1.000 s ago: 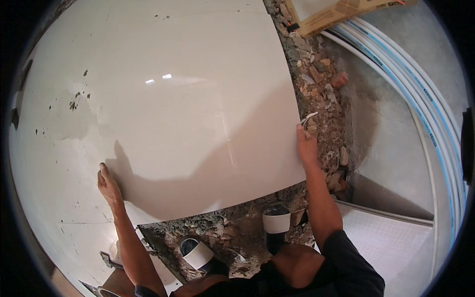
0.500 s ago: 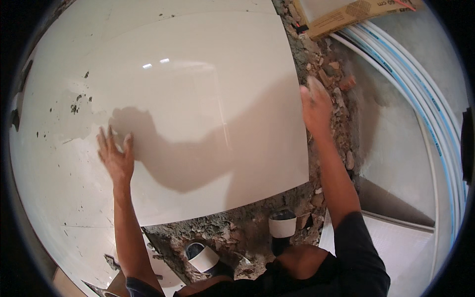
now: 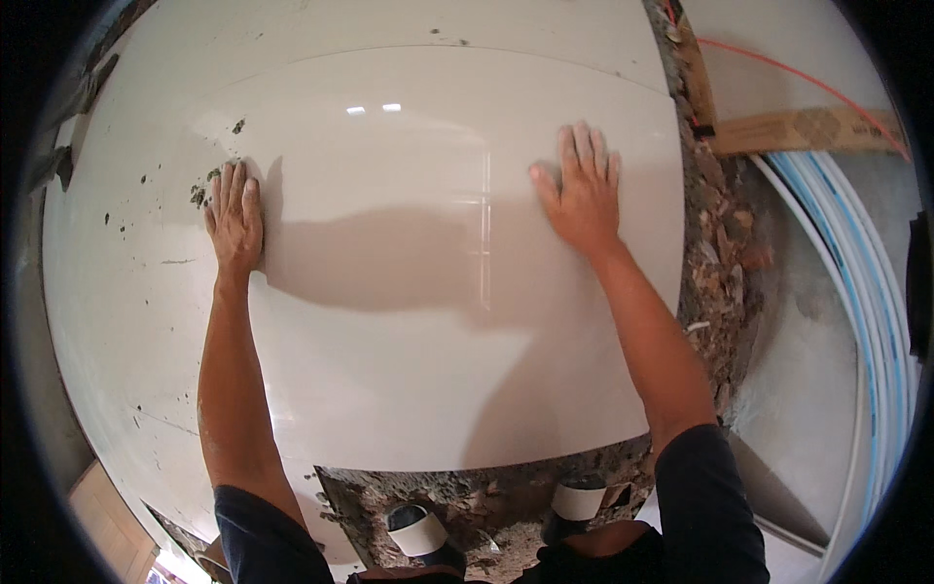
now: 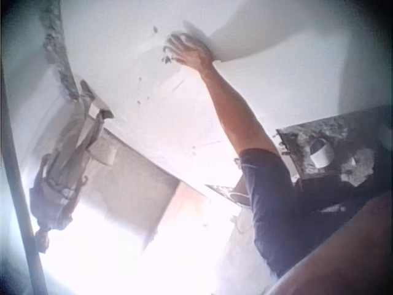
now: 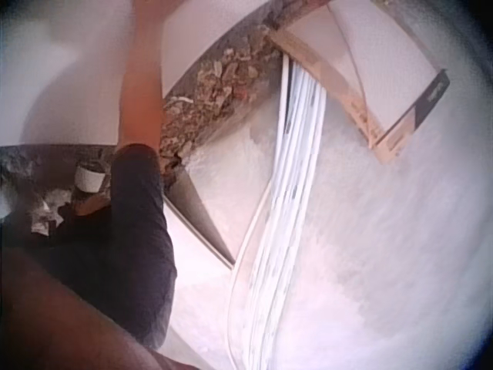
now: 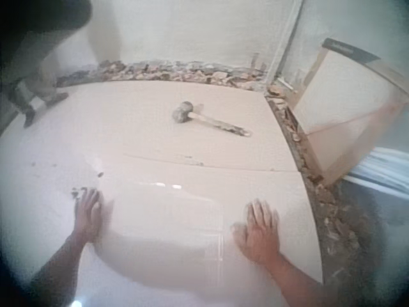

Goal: The person spreads cement on the floor with a trowel, places a white tile, and taps it with a rubber mallet to secure it. The person repeats this process for multiple tiles, ensuring each is properly aligned and set.

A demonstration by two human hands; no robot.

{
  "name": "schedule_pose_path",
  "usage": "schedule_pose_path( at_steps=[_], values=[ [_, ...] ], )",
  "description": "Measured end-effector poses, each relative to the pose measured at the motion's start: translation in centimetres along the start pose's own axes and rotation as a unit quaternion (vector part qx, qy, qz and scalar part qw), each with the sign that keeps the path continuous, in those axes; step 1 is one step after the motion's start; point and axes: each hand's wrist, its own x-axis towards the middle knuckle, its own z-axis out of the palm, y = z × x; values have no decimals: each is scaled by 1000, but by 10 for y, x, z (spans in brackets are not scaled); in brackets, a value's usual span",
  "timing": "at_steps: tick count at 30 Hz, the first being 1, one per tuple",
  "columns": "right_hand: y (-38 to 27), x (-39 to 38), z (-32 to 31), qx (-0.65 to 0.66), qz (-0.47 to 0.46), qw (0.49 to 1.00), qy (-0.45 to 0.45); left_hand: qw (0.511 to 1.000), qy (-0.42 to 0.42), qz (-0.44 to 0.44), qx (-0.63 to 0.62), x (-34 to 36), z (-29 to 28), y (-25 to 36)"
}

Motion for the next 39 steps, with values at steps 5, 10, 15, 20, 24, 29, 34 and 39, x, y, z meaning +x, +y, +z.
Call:
schedule_pose_path(
  at_steps=[5, 10, 15, 20, 24, 29, 34, 39],
  values=[
    [-10, 146, 30, 18, 25, 995, 98, 992, 42, 12, 117, 17, 7, -4],
    [-10, 268, 38, -123, 54, 985, 112, 995, -9, -15, 98, 16, -9, 11],
    [-22, 331, 23, -94, 114, 988, -33, 997, -42, -28, 66, 16, -18, 12],
    [-37, 330, 9, -119, 34, 989, -81, 998, -38, -27, 50, 18, -22, 13],
    [-40, 276, -5, 2, 61, 998, -20, 998, -31, -24, 46, 16, -19, 14],
    [-22, 68, -66, 295, 284, 905, -119, 995, 54, 26, 75, 12, 13, -7],
    [-8, -162, -99, 401, 354, 835, -131, 998, 4, 21, 59, 24, 2, -12],
    [-4, -213, -95, 415, 375, 812, -164, 1000, -14, 5, -10, -16, 3, 93]
  ],
)
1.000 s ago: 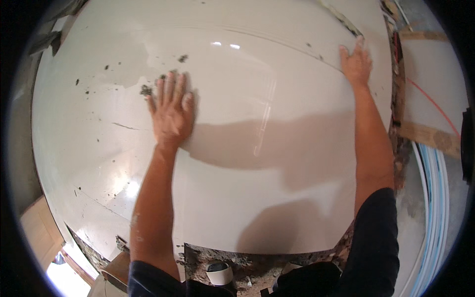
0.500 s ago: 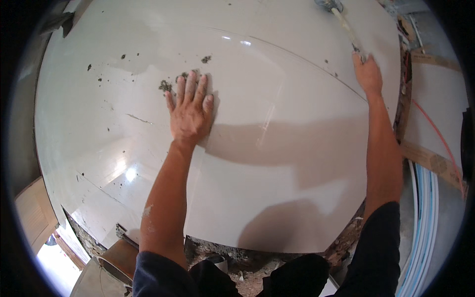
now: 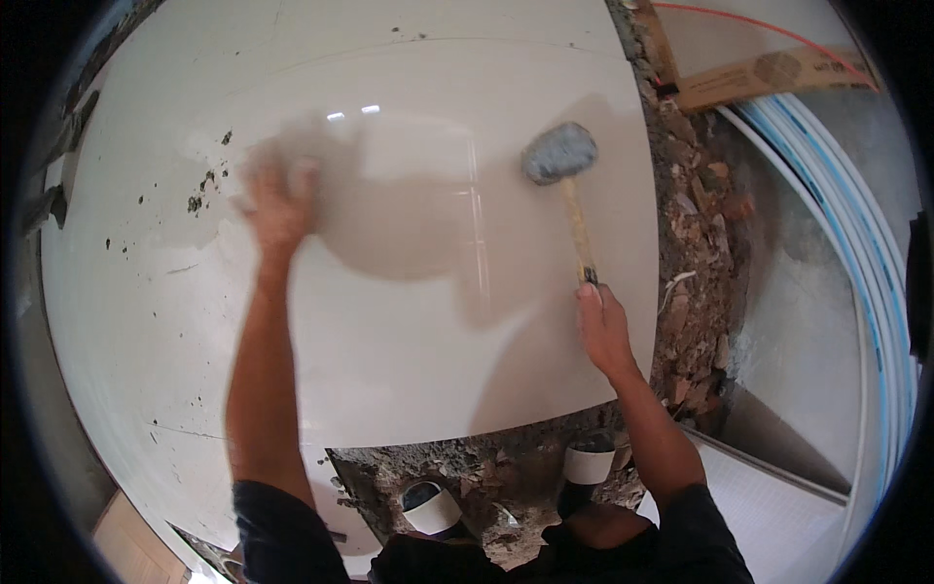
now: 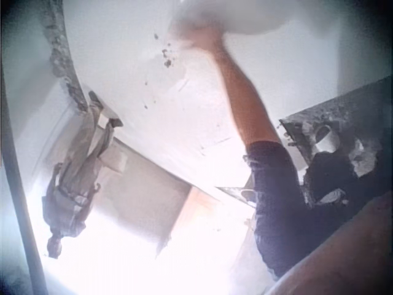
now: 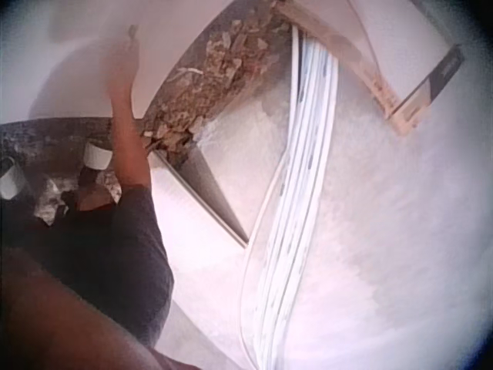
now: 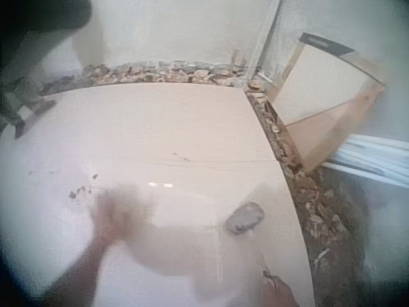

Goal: The person spreads cement on the floor with a trowel, places a white tile, and taps it with a rubber mallet to secure it. The person repeats this process for multiple tiles, ensuring each is properly aligned and set.

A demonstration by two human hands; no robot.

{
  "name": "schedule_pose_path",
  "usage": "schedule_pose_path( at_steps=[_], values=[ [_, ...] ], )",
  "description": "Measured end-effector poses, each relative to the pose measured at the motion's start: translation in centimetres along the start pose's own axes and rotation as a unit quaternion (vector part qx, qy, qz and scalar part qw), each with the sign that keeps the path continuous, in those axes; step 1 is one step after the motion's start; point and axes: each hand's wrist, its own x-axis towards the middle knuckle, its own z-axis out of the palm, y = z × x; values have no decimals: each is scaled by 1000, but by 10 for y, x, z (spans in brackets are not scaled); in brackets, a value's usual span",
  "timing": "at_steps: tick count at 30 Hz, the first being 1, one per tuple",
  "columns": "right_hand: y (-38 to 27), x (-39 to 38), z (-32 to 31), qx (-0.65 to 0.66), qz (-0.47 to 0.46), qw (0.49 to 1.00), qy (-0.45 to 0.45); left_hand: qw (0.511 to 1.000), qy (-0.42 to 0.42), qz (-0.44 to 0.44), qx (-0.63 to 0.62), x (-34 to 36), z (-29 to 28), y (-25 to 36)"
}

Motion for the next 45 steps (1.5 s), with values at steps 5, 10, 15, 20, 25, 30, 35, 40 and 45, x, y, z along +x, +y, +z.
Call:
schedule_pose_path(
  at_steps=[5, 10, 15, 20, 25, 30, 35, 40, 45],
  values=[
    [-26, -2, 8, -14, -42, 999, 22, 991, -44, 108, 63, -77, 12, 86],
    [-28, -7, 17, 6, -44, 998, 44, 990, -77, 107, 53, -79, -9, 90],
    [-26, -9, 9, -72, -86, 991, 78, 989, -76, 105, 76, -81, -6, 92],
    [-28, -6, -1, -115, -106, 982, 103, 987, -86, 107, 86, -82, -8, 89],
    [-15, 7, -4, -154, -127, 974, 105, 987, -93, 100, 85, -84, -12, 93],
    [-16, 16, -11, -214, -69, 963, 149, 985, -68, 142, 64, -83, -7, 82],
    [-26, -1, -14, -197, -139, 964, 108, 999, -29, -24, 12, -88, -12, 41],
    [-31, -13, 16, -243, -137, 960, 7, 993, -10, -116, 15, -87, -11, 30],
    [-53, -4, 54, -197, -214, 956, 24, 988, 12, -151, -35, -86, -14, 31]
  ],
)
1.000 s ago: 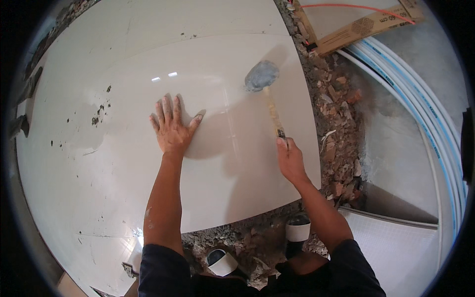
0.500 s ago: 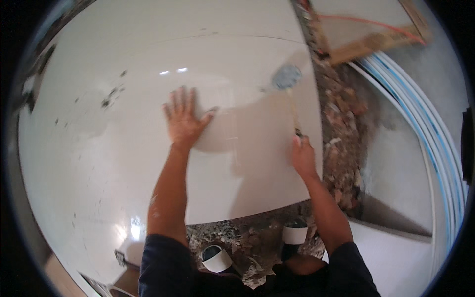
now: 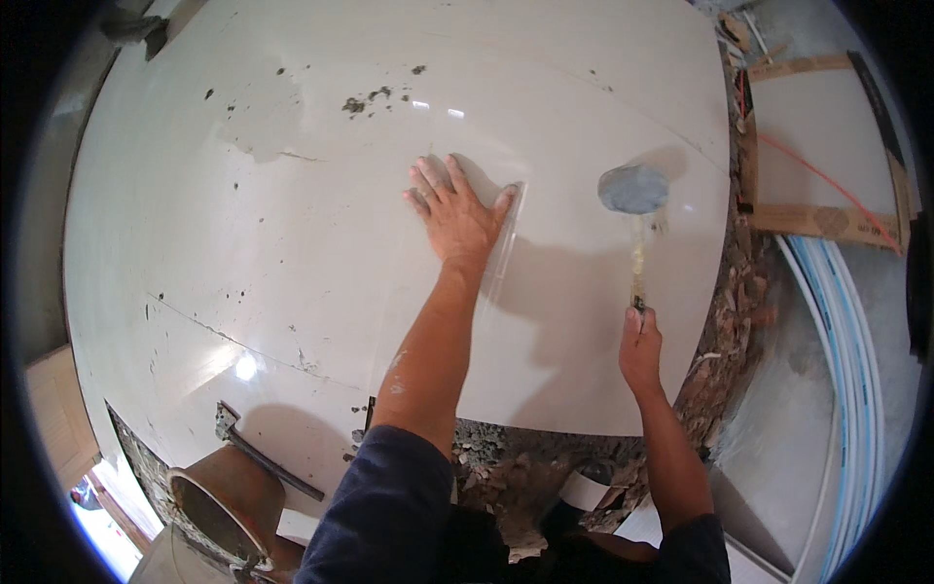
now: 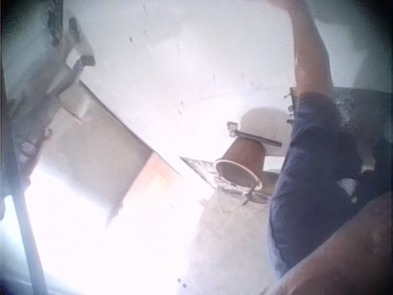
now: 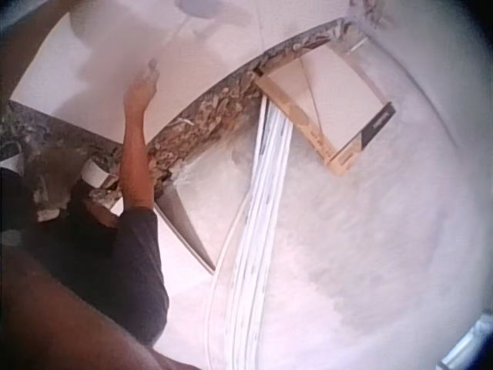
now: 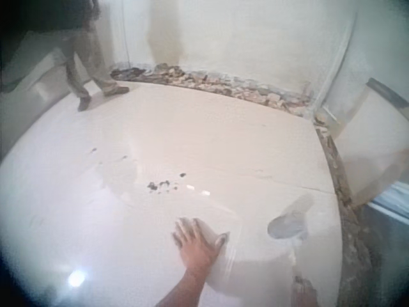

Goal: The person spreads cement on the floor with a trowel, places a white tile, and taps it with a rubber mallet to secure it. The person repeats this process for multiple tiles, ensuring each is properly aligned and set.

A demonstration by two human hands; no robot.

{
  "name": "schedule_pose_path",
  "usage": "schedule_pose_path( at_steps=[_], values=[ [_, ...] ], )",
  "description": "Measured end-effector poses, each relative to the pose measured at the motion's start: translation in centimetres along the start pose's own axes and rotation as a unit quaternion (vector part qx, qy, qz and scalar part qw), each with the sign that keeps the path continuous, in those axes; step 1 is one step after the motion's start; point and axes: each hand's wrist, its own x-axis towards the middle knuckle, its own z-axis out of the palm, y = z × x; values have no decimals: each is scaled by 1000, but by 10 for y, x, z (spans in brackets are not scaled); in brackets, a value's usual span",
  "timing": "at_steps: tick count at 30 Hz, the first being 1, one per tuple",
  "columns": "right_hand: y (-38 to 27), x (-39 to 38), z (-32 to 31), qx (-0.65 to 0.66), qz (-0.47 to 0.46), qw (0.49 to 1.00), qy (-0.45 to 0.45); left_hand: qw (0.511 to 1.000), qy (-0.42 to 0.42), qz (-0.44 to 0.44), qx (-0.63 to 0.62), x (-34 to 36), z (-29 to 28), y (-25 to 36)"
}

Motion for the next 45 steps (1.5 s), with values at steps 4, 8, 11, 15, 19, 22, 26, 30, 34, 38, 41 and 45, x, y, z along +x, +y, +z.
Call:
schedule_pose_path(
  at_steps=[4, 8, 11, 15, 19, 22, 26, 30, 34, 38, 41, 45],
  values=[
    [-23, 11, 15, -5, -19, 1000, 14, 999, -14, 5, -40, 2, -5, -3],
    [-38, 14, 26, 31, -25, 999, -1, 996, -12, 5, -88, 1, -5, -4],
    [-50, 13, 30, -21, -52, 998, -18, 993, -26, 5, -111, 2, -2, -4],
    [-71, -6, 28, 100, -22, 995, -3, 992, -29, 15, -120, 3, -2, -12],
    [-92, -34, 31, 230, 62, 971, 16, 990, 5, 39, -137, -20, -9, -40],
    [-98, -48, 36, 232, 41, 971, -27, 986, -31, -5, -164, -76, -17, -64],
    [-90, -49, 43, 107, -42, 992, -52, 978, -37, -33, -203, -113, -15, -79],
    [-75, -45, 46, -54, -166, 983, -57, 979, -6, -27, -203, -113, -8, -77],
    [-67, -49, 41, -49, -126, 990, -34, 977, -1, -29, -210, -114, -5, -74],
    [-65, -53, 42, -4, -59, 997, -50, 981, -11, -11, -194, -115, -3, -74],
    [-60, -52, 51, -21, -73, 995, -66, 986, -7, -3, -166, -111, -3, -74],
    [-46, -56, 67, 41, -50, 997, -41, 988, -13, 5, -153, -107, -7, -74]
  ],
)
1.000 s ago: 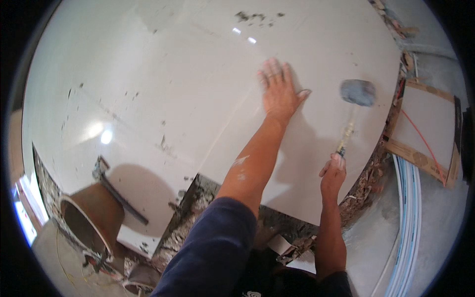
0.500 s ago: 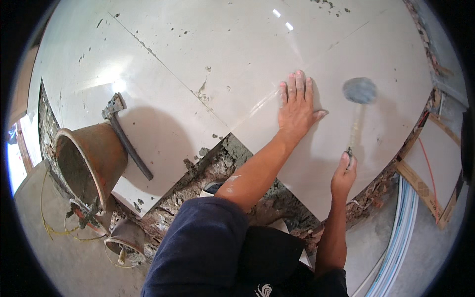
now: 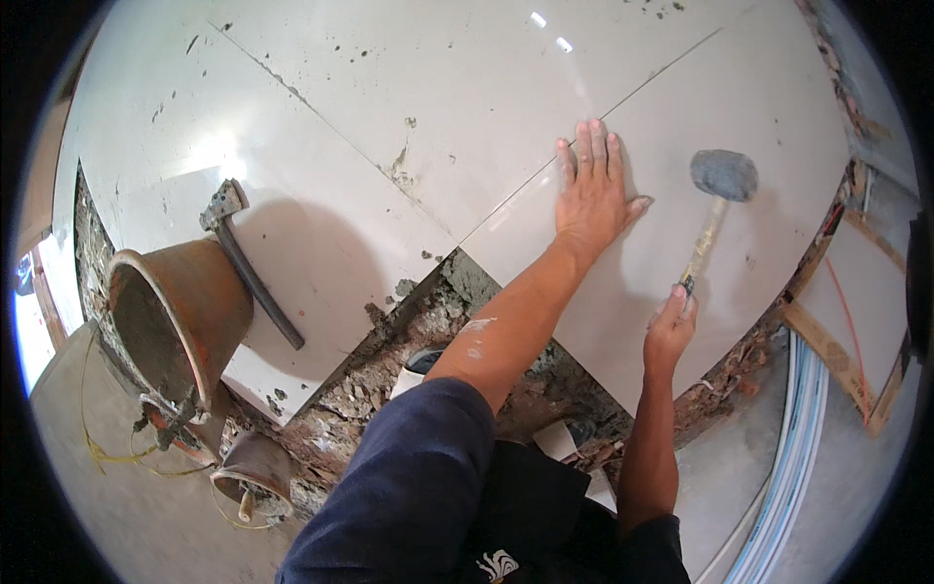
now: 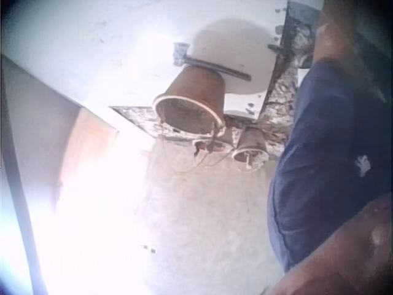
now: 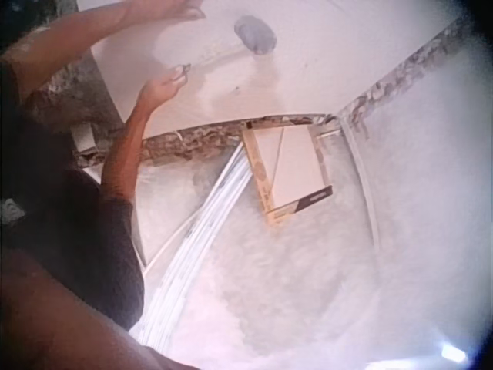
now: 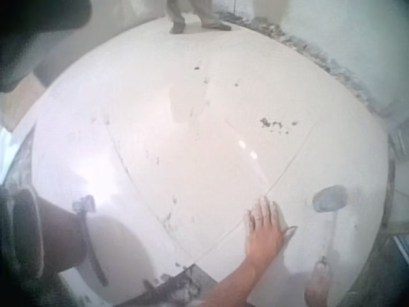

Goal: The person spreads cement on the floor with a trowel, places a white tile, and taps it with a rubber mallet to secure it. The person repeats this process for multiple tiles, ensuring each is properly aligned and set.

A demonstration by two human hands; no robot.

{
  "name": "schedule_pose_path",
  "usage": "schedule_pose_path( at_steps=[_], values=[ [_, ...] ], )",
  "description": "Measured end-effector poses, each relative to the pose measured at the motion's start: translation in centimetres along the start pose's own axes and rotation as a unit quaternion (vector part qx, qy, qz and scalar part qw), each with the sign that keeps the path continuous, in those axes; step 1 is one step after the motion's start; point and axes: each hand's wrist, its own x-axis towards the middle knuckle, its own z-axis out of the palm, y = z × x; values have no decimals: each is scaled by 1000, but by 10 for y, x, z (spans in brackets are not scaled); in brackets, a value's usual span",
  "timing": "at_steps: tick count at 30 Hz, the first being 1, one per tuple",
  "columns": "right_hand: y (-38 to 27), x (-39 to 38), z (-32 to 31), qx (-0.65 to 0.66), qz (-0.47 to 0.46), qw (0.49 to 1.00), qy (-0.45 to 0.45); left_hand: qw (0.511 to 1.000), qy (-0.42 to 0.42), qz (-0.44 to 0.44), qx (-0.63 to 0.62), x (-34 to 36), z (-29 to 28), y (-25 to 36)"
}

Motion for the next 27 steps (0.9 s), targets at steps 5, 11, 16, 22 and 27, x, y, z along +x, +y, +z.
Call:
schedule_pose_path(
  at_steps=[5, 11, 16, 22, 27],
  values=[
    [11, -6, 11, -119, -123, 983, 69, 999, -33, -3, 37, 11, -5, 6],
    [-14, 15, 12, 87, 81, 991, 56, 997, -44, 4, 69, 23, -3, 11],
    [-52, 41, 13, 199, 185, 959, 83, 962, -98, 193, 168, 43, -1, 6],
    [-74, 66, -8, 326, 252, 910, -49, 970, -107, 160, 146, 46, -4, 11],
    [-58, 78, 3, 240, 158, 958, 8, 971, -57, 136, 191, 46, 1, 12]
  ],
)
